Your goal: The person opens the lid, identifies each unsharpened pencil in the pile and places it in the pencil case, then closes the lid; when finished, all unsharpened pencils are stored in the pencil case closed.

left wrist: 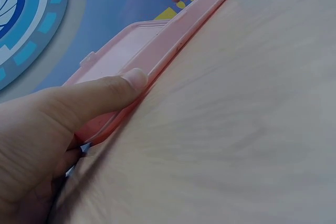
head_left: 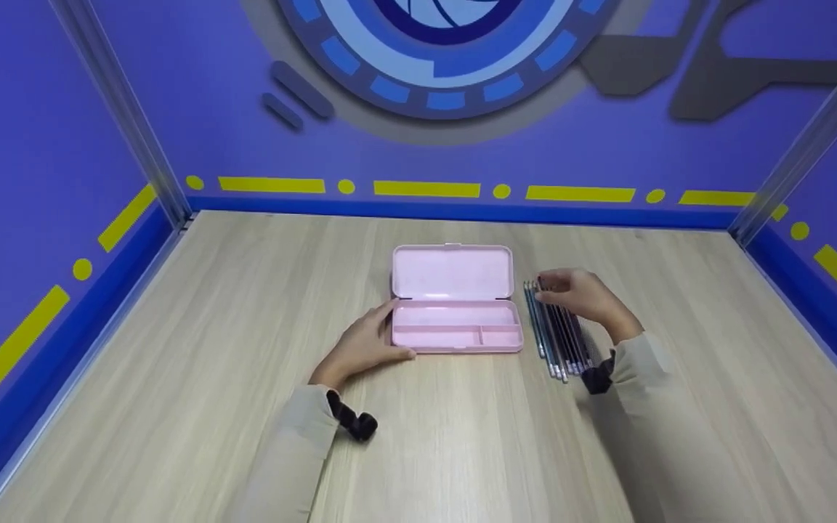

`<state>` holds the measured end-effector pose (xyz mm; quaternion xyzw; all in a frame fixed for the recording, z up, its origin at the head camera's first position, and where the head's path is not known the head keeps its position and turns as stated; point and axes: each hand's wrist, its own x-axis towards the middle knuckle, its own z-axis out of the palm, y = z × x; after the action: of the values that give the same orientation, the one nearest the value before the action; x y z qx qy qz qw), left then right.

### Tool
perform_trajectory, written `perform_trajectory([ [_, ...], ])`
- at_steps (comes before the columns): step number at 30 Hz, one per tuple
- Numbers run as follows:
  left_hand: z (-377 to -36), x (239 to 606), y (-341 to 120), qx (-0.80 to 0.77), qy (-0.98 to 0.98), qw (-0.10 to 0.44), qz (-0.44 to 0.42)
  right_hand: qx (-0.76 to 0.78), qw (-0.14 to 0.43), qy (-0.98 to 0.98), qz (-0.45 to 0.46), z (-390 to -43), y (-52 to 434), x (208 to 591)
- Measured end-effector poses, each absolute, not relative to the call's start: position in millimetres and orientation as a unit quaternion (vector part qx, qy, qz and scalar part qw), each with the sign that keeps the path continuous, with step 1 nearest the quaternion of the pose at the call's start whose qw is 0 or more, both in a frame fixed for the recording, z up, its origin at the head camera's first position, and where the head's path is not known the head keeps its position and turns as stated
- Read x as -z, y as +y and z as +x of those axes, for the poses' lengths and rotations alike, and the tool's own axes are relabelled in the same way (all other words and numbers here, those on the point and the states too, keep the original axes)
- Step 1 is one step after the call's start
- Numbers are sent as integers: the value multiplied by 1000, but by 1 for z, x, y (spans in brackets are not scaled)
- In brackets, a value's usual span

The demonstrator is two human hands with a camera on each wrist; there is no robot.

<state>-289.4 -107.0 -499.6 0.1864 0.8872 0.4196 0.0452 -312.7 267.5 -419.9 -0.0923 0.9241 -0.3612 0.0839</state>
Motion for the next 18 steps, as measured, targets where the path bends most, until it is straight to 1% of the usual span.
perform_trajectory([
  [3,-289,501,-106,-419,887,45,187,341,76,934,-80,-309,276,424],
  [8,-289,502,-106,-424,884,40,194,326,81,941,-47,-301,288,429],
  [14,-290,502,-107,-430,881,46,192,311,82,945,-50,-297,298,434],
  [18,-291,501,-108,-426,882,43,196,308,94,946,-47,-296,302,436],
])
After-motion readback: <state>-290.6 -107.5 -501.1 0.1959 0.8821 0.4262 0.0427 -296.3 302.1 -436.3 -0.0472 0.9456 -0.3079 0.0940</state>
